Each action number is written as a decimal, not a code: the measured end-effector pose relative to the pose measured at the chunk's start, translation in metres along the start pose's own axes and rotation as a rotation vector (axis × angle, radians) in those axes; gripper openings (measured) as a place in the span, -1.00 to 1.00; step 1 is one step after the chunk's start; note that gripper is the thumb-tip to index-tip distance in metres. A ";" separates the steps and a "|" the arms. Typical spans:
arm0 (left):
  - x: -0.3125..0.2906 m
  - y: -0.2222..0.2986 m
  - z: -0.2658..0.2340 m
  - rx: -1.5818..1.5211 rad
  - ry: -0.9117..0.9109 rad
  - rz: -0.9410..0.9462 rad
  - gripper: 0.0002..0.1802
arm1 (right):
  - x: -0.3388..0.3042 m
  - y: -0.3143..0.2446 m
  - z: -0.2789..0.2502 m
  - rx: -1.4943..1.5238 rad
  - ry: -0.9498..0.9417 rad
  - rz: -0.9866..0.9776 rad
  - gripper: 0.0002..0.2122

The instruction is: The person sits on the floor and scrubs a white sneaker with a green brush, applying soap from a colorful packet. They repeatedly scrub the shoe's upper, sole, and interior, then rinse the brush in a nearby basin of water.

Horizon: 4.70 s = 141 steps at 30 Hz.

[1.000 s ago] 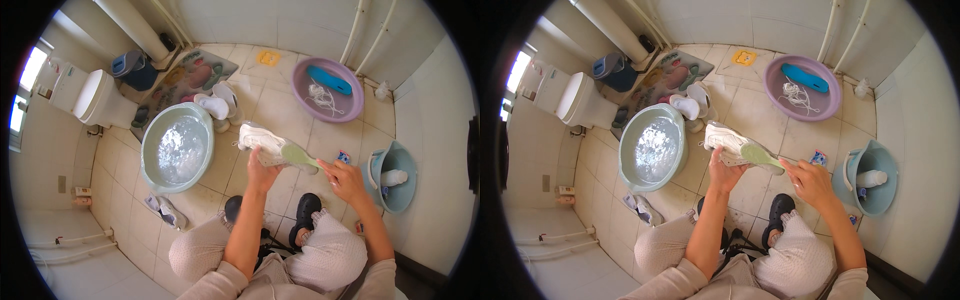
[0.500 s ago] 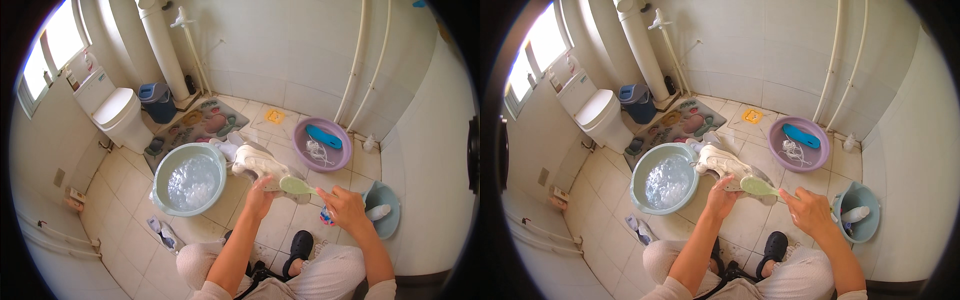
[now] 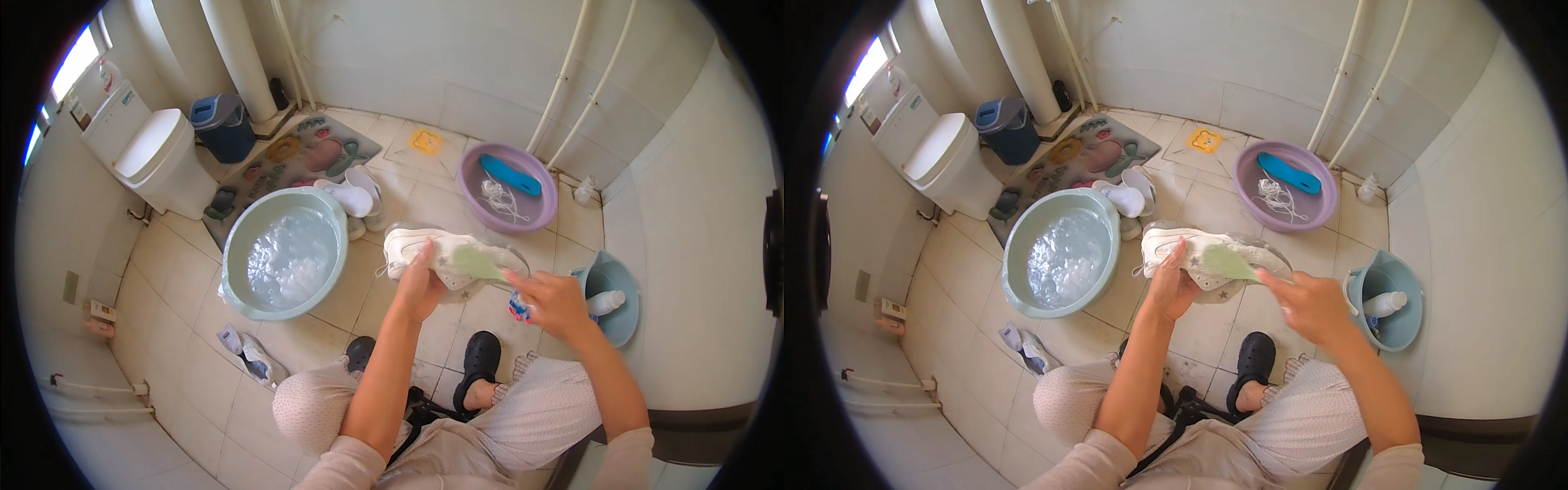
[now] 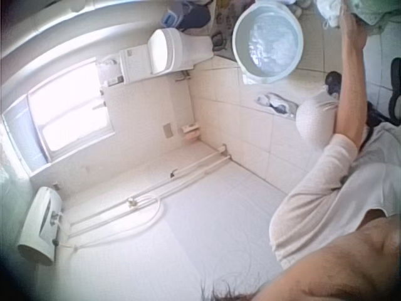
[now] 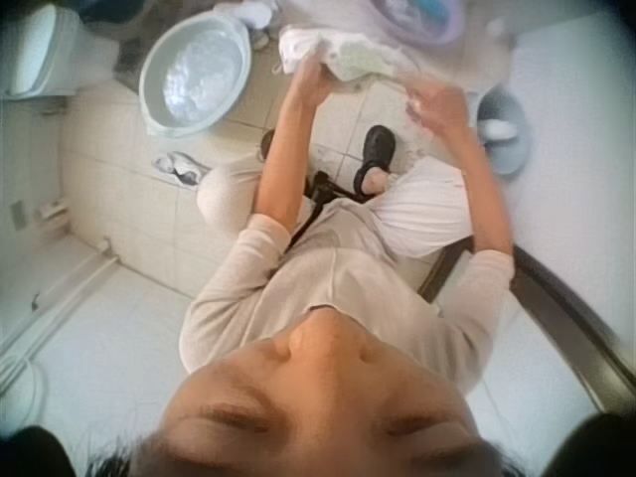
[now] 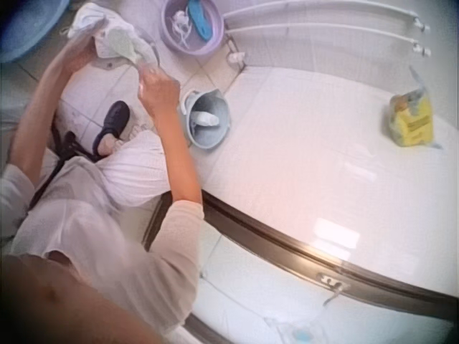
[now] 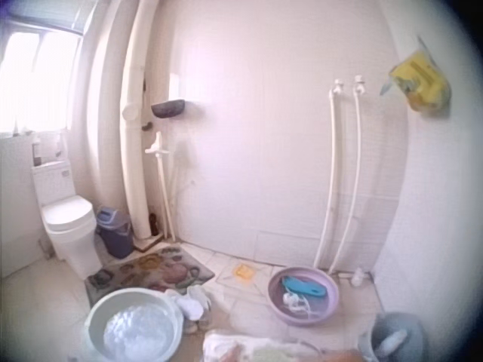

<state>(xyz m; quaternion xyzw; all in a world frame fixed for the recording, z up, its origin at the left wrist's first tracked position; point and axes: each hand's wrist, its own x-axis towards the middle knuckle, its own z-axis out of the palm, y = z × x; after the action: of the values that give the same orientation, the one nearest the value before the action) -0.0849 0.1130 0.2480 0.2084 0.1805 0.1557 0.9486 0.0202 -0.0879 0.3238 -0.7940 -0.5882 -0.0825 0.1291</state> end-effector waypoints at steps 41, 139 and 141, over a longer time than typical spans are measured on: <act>0.020 -0.003 -0.029 -0.130 -0.064 0.023 -0.49 | 0.016 0.046 0.039 -0.108 -0.083 -0.122 -0.47; 0.140 -0.119 -0.233 0.175 0.583 -0.243 -0.57 | -0.044 0.115 0.295 0.224 -0.382 0.339 -0.45; 0.134 -0.119 -0.238 0.180 0.593 -0.229 -0.55 | -0.053 0.118 0.284 0.162 -0.451 0.366 -0.44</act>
<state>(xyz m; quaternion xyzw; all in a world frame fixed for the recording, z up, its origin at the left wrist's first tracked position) -0.0365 0.1409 -0.0446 0.2152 0.4839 0.0853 0.8439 0.1116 -0.0824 0.0251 -0.8724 -0.4537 0.1678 0.0707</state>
